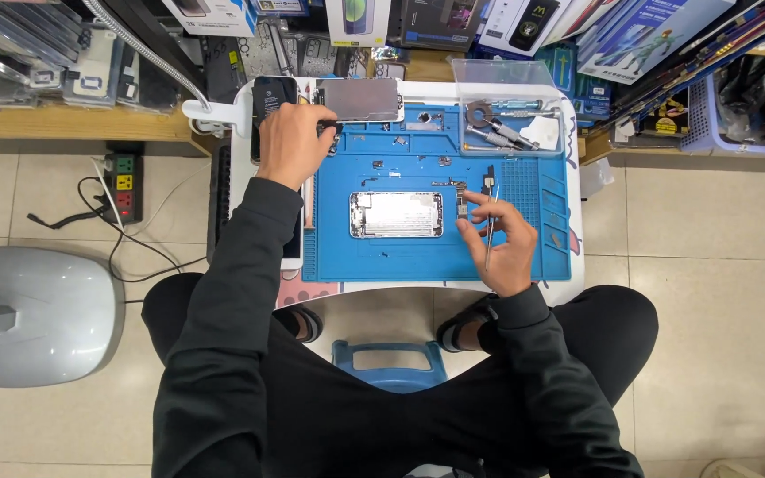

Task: A person is repairing a mobile phone by manipulating internal components with tools like tweezers and a screwdriver.

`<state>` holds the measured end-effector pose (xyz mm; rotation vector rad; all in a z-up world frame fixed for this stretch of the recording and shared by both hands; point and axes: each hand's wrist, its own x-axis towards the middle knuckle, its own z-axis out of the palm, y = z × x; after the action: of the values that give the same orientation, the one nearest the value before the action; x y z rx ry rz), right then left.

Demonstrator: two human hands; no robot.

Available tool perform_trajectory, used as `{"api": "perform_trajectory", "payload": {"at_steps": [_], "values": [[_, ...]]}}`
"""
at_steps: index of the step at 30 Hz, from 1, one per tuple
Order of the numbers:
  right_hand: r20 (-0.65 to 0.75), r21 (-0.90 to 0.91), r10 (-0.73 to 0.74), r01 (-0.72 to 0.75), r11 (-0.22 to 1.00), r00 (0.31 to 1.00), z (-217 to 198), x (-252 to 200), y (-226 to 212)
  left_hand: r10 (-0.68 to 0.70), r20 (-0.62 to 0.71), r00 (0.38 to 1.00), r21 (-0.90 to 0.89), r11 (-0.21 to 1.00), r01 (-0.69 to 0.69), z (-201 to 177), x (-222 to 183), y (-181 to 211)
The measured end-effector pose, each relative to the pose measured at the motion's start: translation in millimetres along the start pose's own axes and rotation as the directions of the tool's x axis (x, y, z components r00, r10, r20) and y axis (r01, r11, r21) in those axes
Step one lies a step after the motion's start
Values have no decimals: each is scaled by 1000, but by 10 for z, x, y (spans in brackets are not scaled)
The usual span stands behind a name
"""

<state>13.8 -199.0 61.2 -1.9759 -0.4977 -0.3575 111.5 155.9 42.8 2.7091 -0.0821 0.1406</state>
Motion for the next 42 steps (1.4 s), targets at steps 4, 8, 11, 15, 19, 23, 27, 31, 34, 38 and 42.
{"api": "perform_trajectory", "payload": {"at_steps": [4, 8, 11, 15, 19, 23, 27, 31, 34, 38, 42], "values": [[11, -21, -1, 1, 1000, 1000, 2, -13, 63, 13, 37, 999, 30, 999, -14, 171, 133, -81], [25, -37, 31, -30, 999, 999, 36, -36, 53, 232, 17, 972, 103, 967, -233, 169, 186, -77], [30, -47, 60, -59, 997, 998, 50, -49, 38, 300, 5, 954, 173, 939, -296, 226, 221, -90], [34, -56, 54, -52, 997, 998, 52, -58, 42, 448, 29, 894, 213, 871, -443, 301, 202, -67], [50, -55, 57, -55, 997, 997, 59, -58, 32, 494, 42, 868, 255, 835, -488, 318, 175, -33], [53, -55, 35, -32, 998, 998, 75, -71, 39, 489, 35, 871, 343, 813, -470, 423, 158, -92], [57, -61, 33, -29, 998, 998, 64, -74, 29, 483, 25, 875, 420, 790, -447, 404, 137, -55], [61, -69, 30, -26, 997, 998, 57, -67, 35, 518, -20, 855, 461, 764, -451, 361, 108, -44], [61, -73, 24, -20, 997, 998, 63, -71, 30, 484, 16, 875, 493, 758, -428, 285, 60, 7], [42, -77, 35, -31, 997, 999, 48, -88, 35, 431, -27, 902, 486, 794, -365, 108, -81, 116], [-9, 38, 141, -141, 989, 990, -2, -126, 87, 415, -106, 904, 368, 861, -352, -16, -388, 385]]}}
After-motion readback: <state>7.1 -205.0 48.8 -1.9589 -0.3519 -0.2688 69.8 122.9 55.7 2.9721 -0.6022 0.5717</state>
